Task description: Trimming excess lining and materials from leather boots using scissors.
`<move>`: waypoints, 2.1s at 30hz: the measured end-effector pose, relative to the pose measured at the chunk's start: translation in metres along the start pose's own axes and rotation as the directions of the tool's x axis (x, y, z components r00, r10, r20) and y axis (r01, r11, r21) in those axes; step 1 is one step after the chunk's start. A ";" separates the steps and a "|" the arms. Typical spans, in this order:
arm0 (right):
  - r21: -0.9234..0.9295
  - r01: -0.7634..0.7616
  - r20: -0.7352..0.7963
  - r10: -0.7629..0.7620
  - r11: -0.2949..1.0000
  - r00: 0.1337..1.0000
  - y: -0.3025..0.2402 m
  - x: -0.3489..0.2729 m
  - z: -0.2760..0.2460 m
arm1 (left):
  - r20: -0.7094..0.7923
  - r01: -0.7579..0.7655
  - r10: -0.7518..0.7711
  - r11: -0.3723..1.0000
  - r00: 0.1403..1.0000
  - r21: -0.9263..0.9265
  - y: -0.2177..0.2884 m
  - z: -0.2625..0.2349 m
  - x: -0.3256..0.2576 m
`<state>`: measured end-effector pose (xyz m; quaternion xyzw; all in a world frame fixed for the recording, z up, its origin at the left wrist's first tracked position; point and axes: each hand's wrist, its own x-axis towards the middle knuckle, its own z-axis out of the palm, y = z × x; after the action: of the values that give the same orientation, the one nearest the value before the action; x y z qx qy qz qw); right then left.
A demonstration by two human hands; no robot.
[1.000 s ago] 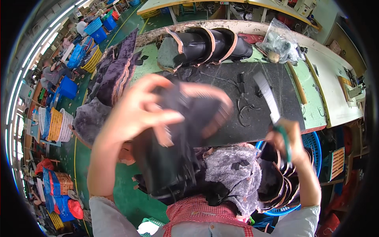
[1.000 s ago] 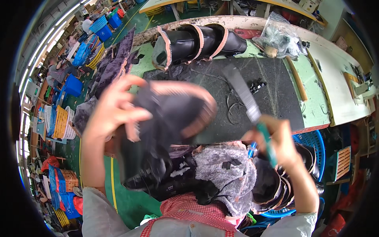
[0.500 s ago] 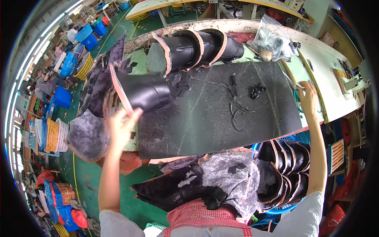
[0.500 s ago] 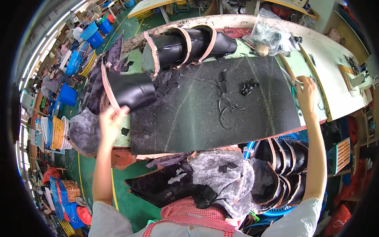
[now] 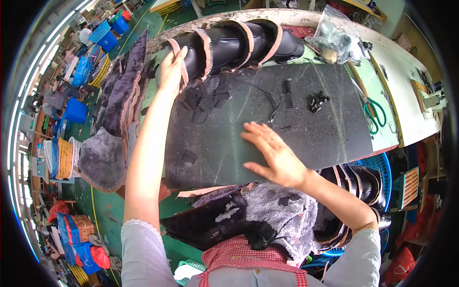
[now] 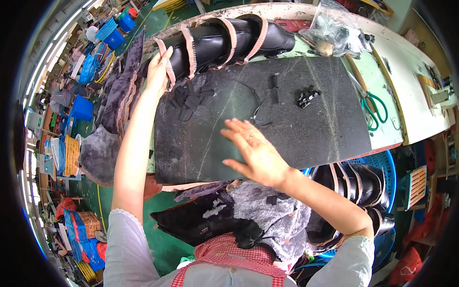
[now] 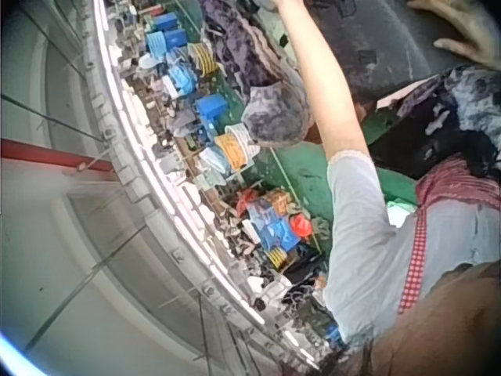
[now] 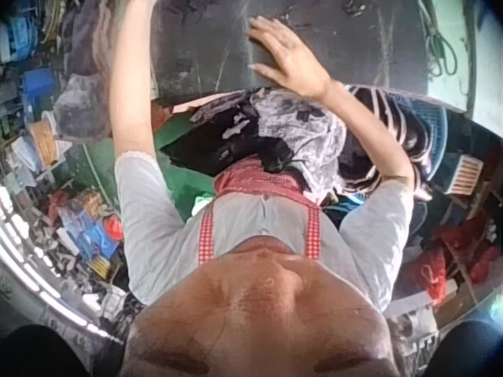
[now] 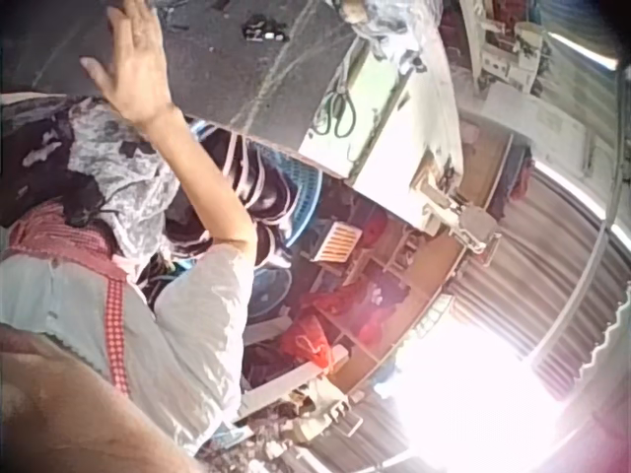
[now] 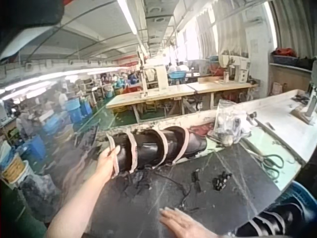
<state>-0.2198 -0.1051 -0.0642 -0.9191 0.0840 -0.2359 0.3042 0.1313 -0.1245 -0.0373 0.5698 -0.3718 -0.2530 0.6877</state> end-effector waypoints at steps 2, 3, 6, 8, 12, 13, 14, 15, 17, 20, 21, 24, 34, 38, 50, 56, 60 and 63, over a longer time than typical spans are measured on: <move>-0.181 -0.025 -0.110 0.006 0.983 0.994 0.009 0.015 -0.009 | 0.099 0.071 -0.089 0.983 0.991 0.168 0.014 -0.016 -0.017; -0.301 -0.176 -0.275 0.092 0.937 0.957 0.032 0.024 -0.006 | 0.035 0.040 -0.049 0.974 0.998 0.221 0.017 -0.017 -0.029; -0.437 -0.391 -0.471 0.164 0.810 0.867 0.087 0.053 0.007 | -0.026 0.040 -0.034 0.963 0.999 0.267 0.025 -0.041 -0.068; -0.426 -0.288 -0.391 0.112 0.858 0.913 0.074 0.081 0.031 | -0.018 0.086 -0.084 0.968 0.996 0.237 0.032 -0.063 -0.095; -0.414 -0.062 -0.185 -0.017 0.908 0.983 0.022 0.130 0.095 | -0.030 0.117 -0.113 0.970 0.993 0.211 0.071 -0.080 -0.159; -0.344 0.015 -0.117 -0.059 0.939 0.991 0.005 0.130 0.113 | 0.094 0.138 -0.163 0.963 0.982 0.230 0.074 -0.096 -0.174; -0.283 0.093 -0.076 -0.118 0.955 0.990 -0.019 0.125 0.131 | 0.206 0.159 -0.213 0.955 0.955 0.249 0.081 -0.120 -0.192; -0.246 0.169 0.003 -0.173 0.954 0.985 -0.043 0.114 0.144 | 0.233 0.264 -0.360 0.895 0.903 0.360 0.096 -0.126 -0.210; 0.018 0.279 0.221 -0.276 0.960 0.935 -0.081 0.098 0.164 | 0.339 0.410 -0.663 0.708 0.668 0.575 0.114 -0.139 -0.239; 0.314 0.385 0.274 -0.471 0.868 0.839 -0.125 0.076 0.165 | 0.418 0.243 -0.792 0.556 0.445 0.795 0.110 -0.158 -0.293; 0.314 0.427 0.275 -0.511 0.848 0.814 -0.129 0.073 0.153 | 0.384 0.359 -0.807 0.556 0.448 0.750 0.112 -0.154 -0.308; 0.202 0.274 0.067 -0.293 0.940 0.954 -0.117 0.060 0.102 | 0.293 0.325 -0.772 0.534 0.564 0.780 0.113 -0.131 -0.343; 0.242 -0.206 0.410 0.093 0.948 0.907 -0.090 -0.090 0.069 | 0.295 0.151 -0.626 0.558 0.722 0.816 0.100 -0.087 -0.363; 0.054 -0.262 0.352 0.227 0.964 0.908 -0.134 -0.079 0.086 | 0.202 0.796 -0.793 0.598 0.574 0.087 0.109 -0.036 -0.350; 0.537 -0.525 0.669 0.045 0.661 0.741 -0.062 -0.067 -0.004 | 0.198 0.530 -0.571 0.818 0.797 0.226 0.068 0.020 -0.350; -0.200 -0.397 -0.377 0.304 0.896 0.875 0.060 -0.049 -0.084 | 0.347 0.577 -0.526 0.815 0.777 -0.057 0.060 0.017 -0.338; -0.273 -0.378 -0.353 0.273 0.885 0.895 0.084 -0.040 -0.090 | 0.260 0.528 -0.506 0.849 0.823 -0.022 0.055 0.019 -0.347; -0.272 -0.325 -0.311 0.237 0.906 0.921 0.090 -0.037 -0.089 | 0.216 0.533 -0.534 0.843 0.817 0.070 0.052 0.022 -0.348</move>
<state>-0.2961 -0.2124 -0.0695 -0.8930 0.2944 -0.2955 0.1687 -0.0971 0.1426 -0.0624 0.6204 -0.2743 -0.4978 0.5405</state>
